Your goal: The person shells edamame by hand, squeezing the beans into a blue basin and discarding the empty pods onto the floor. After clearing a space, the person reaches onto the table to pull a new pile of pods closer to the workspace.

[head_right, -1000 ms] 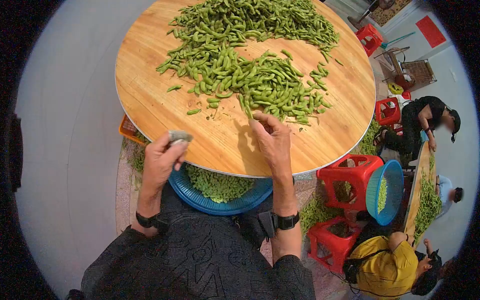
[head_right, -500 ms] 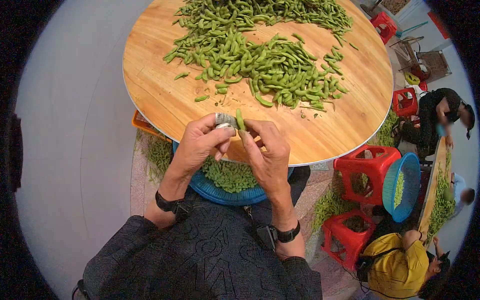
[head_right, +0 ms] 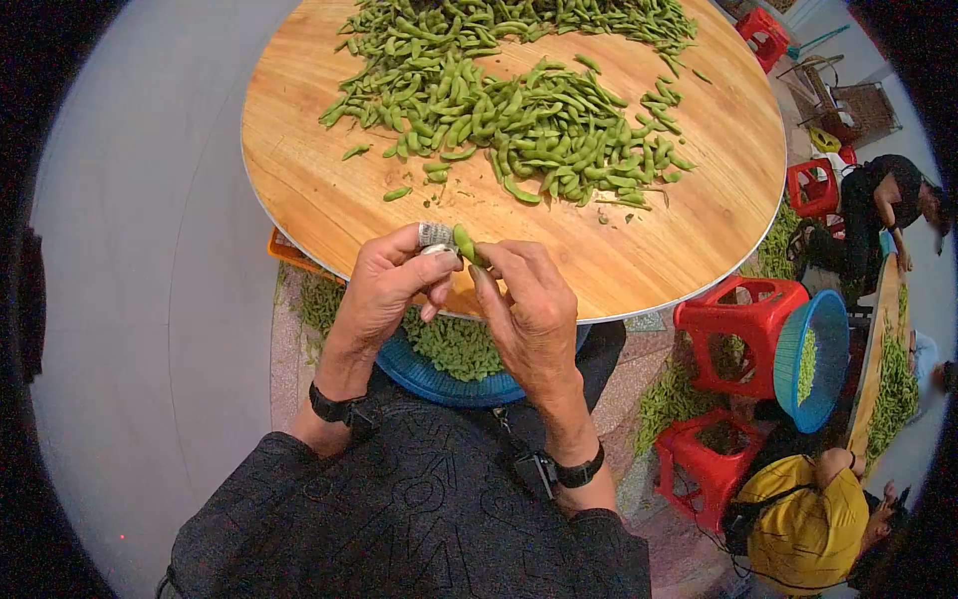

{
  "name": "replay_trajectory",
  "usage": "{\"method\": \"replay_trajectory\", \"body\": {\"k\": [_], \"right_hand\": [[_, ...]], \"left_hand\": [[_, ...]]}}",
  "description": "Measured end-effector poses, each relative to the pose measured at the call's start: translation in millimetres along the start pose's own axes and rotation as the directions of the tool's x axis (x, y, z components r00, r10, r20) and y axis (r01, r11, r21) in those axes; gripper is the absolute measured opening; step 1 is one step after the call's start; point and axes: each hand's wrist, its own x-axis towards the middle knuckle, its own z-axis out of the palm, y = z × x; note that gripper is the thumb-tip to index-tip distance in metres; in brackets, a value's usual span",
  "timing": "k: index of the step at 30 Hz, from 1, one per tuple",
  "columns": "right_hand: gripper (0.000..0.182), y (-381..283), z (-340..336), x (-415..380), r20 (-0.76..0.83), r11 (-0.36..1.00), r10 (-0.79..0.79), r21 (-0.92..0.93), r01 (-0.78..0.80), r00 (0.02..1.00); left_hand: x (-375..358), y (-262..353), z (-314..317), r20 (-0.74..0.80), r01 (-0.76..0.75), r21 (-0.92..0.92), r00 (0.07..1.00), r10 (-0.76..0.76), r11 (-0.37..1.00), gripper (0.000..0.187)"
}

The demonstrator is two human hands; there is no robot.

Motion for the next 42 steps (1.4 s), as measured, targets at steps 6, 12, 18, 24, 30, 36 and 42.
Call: {"method": "replay_trajectory", "body": {"k": [6,12,18,24,30,36,42], "right_hand": [[0.025,-0.4,-0.6,-2.3,-0.017,0.994,-0.087,-0.064,0.086,0.996],[0.027,-0.9,5.9,-8.9,-0.049,0.995,-0.072,-0.069,0.068,0.996],[0.025,-1.3,6.9,-14.7,-0.029,1.000,-0.006,0.000,0.006,1.000],[0.025,7.9,3.9,-24.9,0.185,0.710,0.368,0.577,-0.404,0.911],[0.026,16.3,0.2,-24.0,0.313,0.542,0.411,0.671,-0.506,0.856],[0.024,14.7,13.7,-31.0,0.100,0.773,0.361,0.524,-0.358,0.927],[0.025,7.2,9.7,-28.8,0.064,0.907,0.242,0.339,-0.249,0.968]], "left_hand": [[-0.2,-1.9,-0.7,0.026,-0.001,-0.037,1.000,0.002,0.999,0.016],[-1.4,-4.5,2.9,0.017,-0.029,-0.073,0.999,0.031,0.997,0.014],[-3.3,-5.8,1.7,0.017,-0.026,-0.047,0.999,0.027,0.999,0.013],[-5.6,-6.2,4.1,0.024,-0.037,-0.040,0.999,0.038,0.999,0.013],[-9.5,-3.0,0.8,0.038,0.044,0.015,0.998,-0.044,0.999,0.013],[-13.9,3.1,6.9,0.054,0.081,0.006,0.995,-0.081,0.997,0.019],[-11.3,-4.6,1.4,0.062,0.059,0.045,0.996,-0.062,0.997,0.023]]}}
